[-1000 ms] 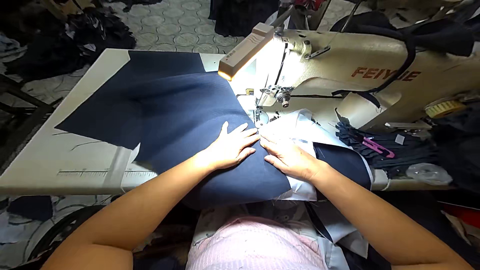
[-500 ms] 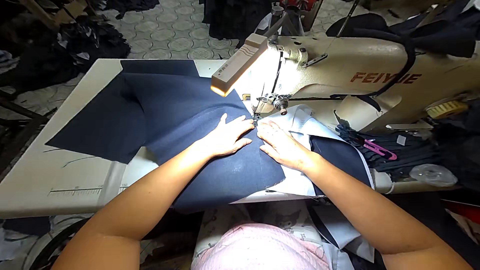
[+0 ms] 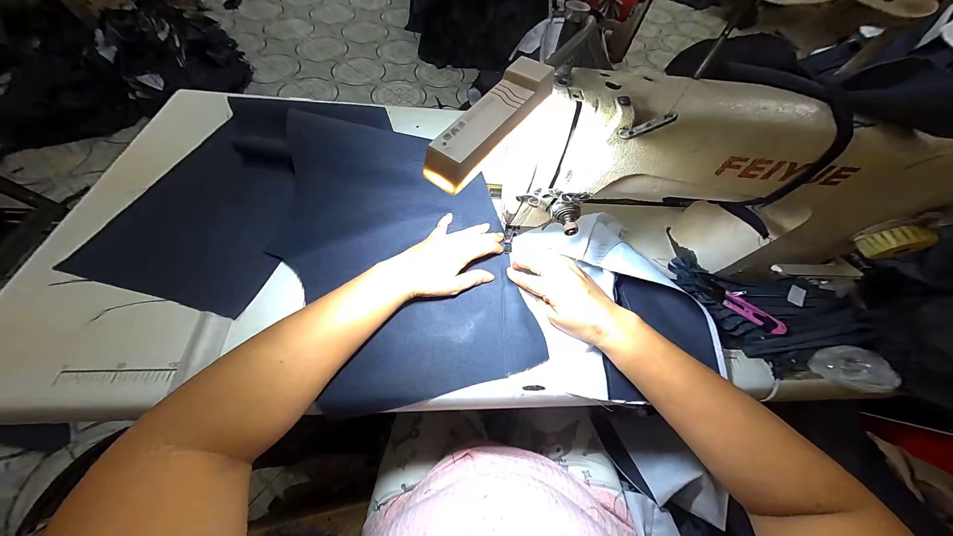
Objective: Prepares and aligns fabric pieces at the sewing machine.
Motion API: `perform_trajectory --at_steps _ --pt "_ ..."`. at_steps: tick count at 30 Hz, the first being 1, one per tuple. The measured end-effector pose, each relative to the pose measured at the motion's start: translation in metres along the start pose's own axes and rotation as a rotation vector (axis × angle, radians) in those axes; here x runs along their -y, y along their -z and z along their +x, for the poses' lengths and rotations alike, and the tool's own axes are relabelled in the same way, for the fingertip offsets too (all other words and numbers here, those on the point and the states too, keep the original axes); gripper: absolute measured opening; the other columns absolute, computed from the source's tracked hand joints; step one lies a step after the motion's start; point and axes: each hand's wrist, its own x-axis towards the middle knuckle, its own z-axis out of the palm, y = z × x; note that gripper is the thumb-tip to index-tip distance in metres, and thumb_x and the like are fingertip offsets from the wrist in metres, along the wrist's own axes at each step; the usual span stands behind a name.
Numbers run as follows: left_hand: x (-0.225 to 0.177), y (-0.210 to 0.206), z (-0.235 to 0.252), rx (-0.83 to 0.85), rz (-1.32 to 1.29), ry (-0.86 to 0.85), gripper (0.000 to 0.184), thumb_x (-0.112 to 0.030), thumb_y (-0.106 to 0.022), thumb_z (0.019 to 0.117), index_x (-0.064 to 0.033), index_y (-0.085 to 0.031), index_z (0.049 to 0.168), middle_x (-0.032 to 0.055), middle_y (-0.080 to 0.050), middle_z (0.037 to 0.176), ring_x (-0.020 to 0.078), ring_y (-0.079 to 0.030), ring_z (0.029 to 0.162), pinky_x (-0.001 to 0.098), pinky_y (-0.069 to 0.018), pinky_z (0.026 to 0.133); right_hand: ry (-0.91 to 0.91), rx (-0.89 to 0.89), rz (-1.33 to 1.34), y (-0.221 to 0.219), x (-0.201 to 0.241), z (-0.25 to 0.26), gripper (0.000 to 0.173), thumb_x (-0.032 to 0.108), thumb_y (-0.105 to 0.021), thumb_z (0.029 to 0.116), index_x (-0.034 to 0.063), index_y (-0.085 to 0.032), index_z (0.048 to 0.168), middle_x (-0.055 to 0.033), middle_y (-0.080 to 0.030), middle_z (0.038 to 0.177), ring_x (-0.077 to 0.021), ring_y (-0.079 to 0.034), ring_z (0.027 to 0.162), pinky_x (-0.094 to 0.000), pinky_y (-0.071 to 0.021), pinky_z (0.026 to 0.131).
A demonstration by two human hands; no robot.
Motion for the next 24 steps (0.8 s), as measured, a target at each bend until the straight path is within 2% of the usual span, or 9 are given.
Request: perform_trajectory --at_steps 3,6,8,14,16,18,20,22,24 --pt "-0.032 -0.001 -0.006 0.007 0.105 0.139 0.047 -0.035 -0.043 0.1083 -0.0129 -0.057 0.147 0.0086 -0.050 0.157 0.0361 -0.035 0.151 0.0780 -0.0159 0.115 0.033 0.027 -0.024 0.002 0.013 -0.004 0.030 0.014 -0.057 0.0995 0.0010 -0.074 0.120 -0.0157 -0.071 0.127 -0.0313 -0.068 0.117 -0.0493 -0.0539 0.099" --pt "-0.067 -0.028 -0.023 -0.091 0.143 0.207 0.047 -0.028 -0.040 0.1078 -0.0076 -0.056 0.147 0.0105 -0.052 0.154 0.0356 -0.038 0.150 0.0768 -0.0214 0.113 0.003 -0.047 -0.037 -0.007 0.020 -0.016 0.035 0.020 -0.052 0.1016 0.0030 -0.075 0.121 -0.0132 -0.071 0.129 -0.0289 -0.069 0.118 -0.0476 -0.0531 0.101" --pt "-0.068 -0.038 -0.031 -0.123 0.099 0.220 0.051 -0.031 -0.035 0.1079 -0.0105 -0.051 0.152 0.0059 -0.048 0.159 0.0312 -0.033 0.153 0.0786 -0.0142 0.114 -0.001 -0.076 0.026 -0.010 0.014 -0.019 0.035 0.021 -0.052 0.1028 0.0034 -0.074 0.123 -0.0124 -0.071 0.130 -0.0289 -0.069 0.116 -0.0470 -0.0535 0.099" --pt "-0.051 -0.026 -0.022 -0.098 0.068 0.209 0.051 -0.033 -0.036 0.1082 -0.0143 -0.050 0.153 0.0034 -0.046 0.160 0.0338 -0.030 0.154 0.0811 -0.0100 0.112 -0.026 0.040 0.009 0.004 0.006 -0.003 0.033 0.015 -0.054 0.1007 0.0032 -0.073 0.125 -0.0136 -0.068 0.133 -0.0305 -0.063 0.126 -0.0473 -0.0486 0.108" --pt "-0.057 -0.021 -0.020 -0.056 0.061 0.248 0.049 -0.029 -0.036 0.1083 -0.0131 -0.050 0.153 0.0050 -0.046 0.160 0.0354 -0.031 0.154 0.0812 -0.0125 0.112 -0.072 0.074 -0.048 0.007 0.019 0.003 0.030 0.015 -0.057 0.1011 0.0000 -0.073 0.122 -0.0165 -0.069 0.131 -0.0331 -0.067 0.119 -0.0493 -0.0534 0.100" --pt "-0.069 -0.019 -0.018 -0.026 0.055 0.305 0.048 -0.025 -0.036 0.1089 -0.0095 -0.048 0.153 0.0085 -0.044 0.161 0.0364 -0.030 0.154 0.0801 -0.0142 0.112 -0.111 0.020 -0.085 0.000 0.029 0.003 0.030 0.013 -0.056 0.1011 -0.0034 -0.073 0.119 -0.0195 -0.070 0.128 -0.0355 -0.069 0.116 -0.0502 -0.0554 0.096" --pt "-0.072 -0.025 -0.021 -0.039 0.048 0.312 0.051 -0.026 -0.034 0.1092 -0.0066 -0.044 0.155 0.0106 -0.040 0.163 0.0350 -0.027 0.155 0.0795 -0.0112 0.114 -0.116 -0.083 -0.076 -0.011 0.030 -0.002 0.031 0.013 -0.055 0.0994 -0.0040 -0.073 0.117 -0.0201 -0.071 0.125 -0.0357 -0.070 0.113 -0.0494 -0.0560 0.096" --pt "-0.061 -0.031 -0.025 -0.092 0.049 0.254 0.054 -0.031 -0.031 0.1089 -0.0079 -0.044 0.155 0.0089 -0.041 0.163 0.0320 -0.028 0.156 0.0780 -0.0096 0.115 -0.095 -0.129 -0.010 -0.015 0.023 -0.007 0.033 0.018 -0.056 0.0997 -0.0021 -0.074 0.118 -0.0191 -0.071 0.126 -0.0346 -0.069 0.116 -0.0487 -0.0535 0.100" --pt "-0.053 -0.029 -0.029 -0.092 0.038 0.199 0.054 -0.034 -0.029 0.1092 -0.0103 -0.046 0.155 0.0067 -0.042 0.163 0.0304 -0.027 0.156 0.0762 -0.0086 0.117 -0.038 -0.134 0.026 -0.013 0.018 -0.012 0.035 0.023 -0.056 0.1006 -0.0012 -0.075 0.118 -0.0189 -0.072 0.126 -0.0348 -0.070 0.115 -0.0482 -0.0531 0.100"
